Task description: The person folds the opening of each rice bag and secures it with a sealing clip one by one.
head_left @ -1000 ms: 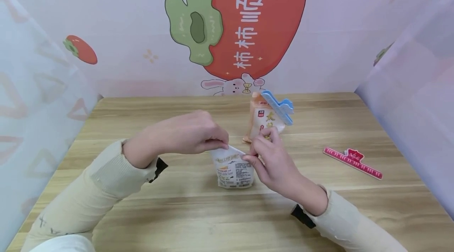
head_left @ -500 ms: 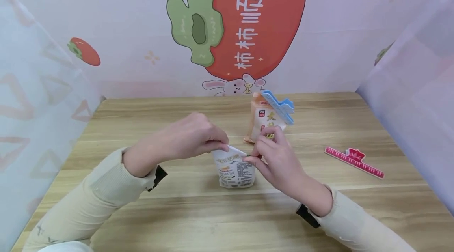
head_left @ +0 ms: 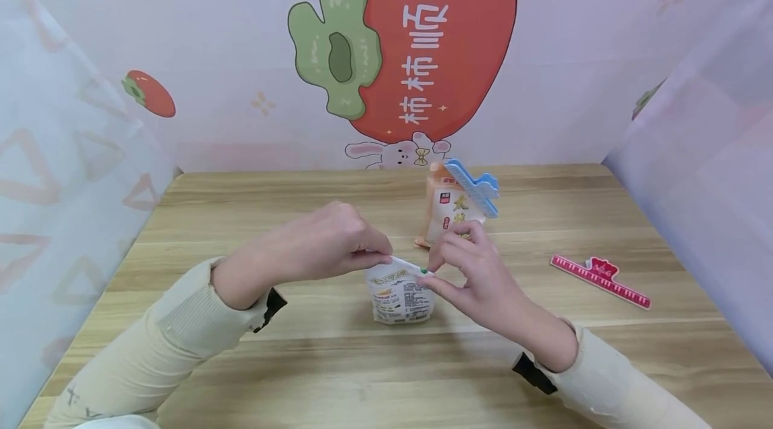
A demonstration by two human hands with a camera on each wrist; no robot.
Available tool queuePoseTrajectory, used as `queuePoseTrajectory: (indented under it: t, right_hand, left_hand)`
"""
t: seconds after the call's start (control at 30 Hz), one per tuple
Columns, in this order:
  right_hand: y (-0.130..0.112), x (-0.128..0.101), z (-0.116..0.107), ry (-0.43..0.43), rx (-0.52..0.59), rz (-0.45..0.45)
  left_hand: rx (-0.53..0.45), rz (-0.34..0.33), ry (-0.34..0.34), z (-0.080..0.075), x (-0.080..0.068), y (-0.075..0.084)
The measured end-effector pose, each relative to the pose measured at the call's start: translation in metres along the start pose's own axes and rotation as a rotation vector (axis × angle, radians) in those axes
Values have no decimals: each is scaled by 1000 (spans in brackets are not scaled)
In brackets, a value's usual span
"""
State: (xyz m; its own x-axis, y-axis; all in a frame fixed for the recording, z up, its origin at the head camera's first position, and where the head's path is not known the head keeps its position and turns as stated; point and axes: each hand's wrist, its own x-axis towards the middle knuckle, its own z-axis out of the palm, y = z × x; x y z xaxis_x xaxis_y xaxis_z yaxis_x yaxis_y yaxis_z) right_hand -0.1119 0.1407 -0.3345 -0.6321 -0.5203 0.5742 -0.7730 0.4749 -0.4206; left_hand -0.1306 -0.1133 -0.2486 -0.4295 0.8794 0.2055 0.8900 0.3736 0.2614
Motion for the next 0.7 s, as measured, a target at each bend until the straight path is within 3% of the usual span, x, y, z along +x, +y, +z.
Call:
queuePoseTrajectory:
  t: [0.3, 0.7]
  right_hand:
    - [16, -14, -19, -73, -57, 92]
    - [46, -32, -56, -95, -178, 125]
  left_hand:
    - [0, -11, -4, 1, -1, -1]
    - [-21, -25, -10, 3, -2, -6]
